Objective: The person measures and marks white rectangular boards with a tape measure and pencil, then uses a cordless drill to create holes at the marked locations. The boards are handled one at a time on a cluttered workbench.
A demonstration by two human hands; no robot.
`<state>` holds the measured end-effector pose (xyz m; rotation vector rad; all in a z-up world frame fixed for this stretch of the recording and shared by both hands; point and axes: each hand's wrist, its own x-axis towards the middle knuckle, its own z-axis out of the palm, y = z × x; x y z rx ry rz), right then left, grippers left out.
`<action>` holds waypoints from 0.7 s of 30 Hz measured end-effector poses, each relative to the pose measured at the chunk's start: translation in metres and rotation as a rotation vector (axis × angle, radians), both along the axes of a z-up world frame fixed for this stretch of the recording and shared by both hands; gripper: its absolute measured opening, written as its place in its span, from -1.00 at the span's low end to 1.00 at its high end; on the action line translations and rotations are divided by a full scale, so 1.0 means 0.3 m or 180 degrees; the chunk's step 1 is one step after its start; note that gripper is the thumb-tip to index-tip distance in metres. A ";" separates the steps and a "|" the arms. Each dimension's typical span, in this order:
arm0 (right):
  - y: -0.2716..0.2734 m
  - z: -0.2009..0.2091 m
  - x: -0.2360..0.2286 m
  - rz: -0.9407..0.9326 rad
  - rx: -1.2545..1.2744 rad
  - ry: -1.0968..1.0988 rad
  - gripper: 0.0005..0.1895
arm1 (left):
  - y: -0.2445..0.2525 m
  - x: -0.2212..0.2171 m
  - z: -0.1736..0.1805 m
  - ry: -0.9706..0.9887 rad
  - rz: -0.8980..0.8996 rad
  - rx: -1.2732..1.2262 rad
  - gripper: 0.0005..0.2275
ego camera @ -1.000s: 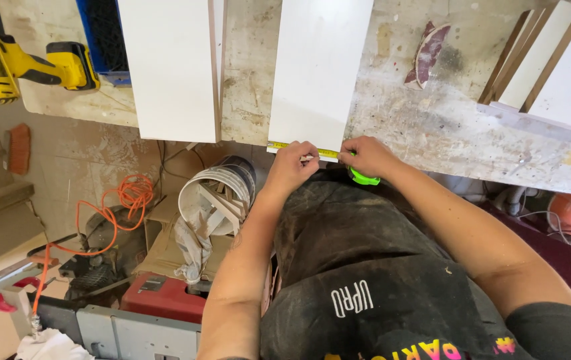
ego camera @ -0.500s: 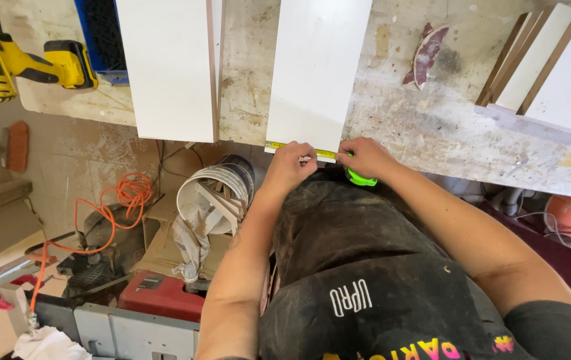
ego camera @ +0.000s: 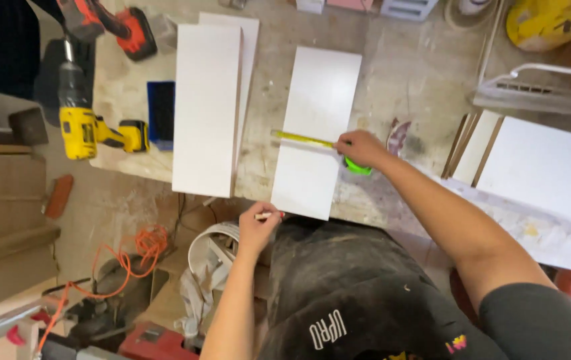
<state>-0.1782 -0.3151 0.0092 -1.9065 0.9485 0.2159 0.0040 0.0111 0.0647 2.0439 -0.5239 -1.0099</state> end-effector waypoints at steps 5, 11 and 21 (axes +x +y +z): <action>-0.293 0.050 0.141 -0.0125 -0.0427 0.0242 -0.65 | -0.019 0.085 0.018 0.0076 -0.0022 0.0095 -0.90; -0.510 0.079 0.183 -0.0234 -0.0541 0.0635 -0.63 | -0.142 0.279 0.007 0.0207 -0.0002 0.0092 -0.92; -0.602 0.103 0.210 -0.0393 -0.0196 0.1057 -0.63 | -0.595 0.425 -0.036 0.0293 -0.0404 -0.0200 -0.89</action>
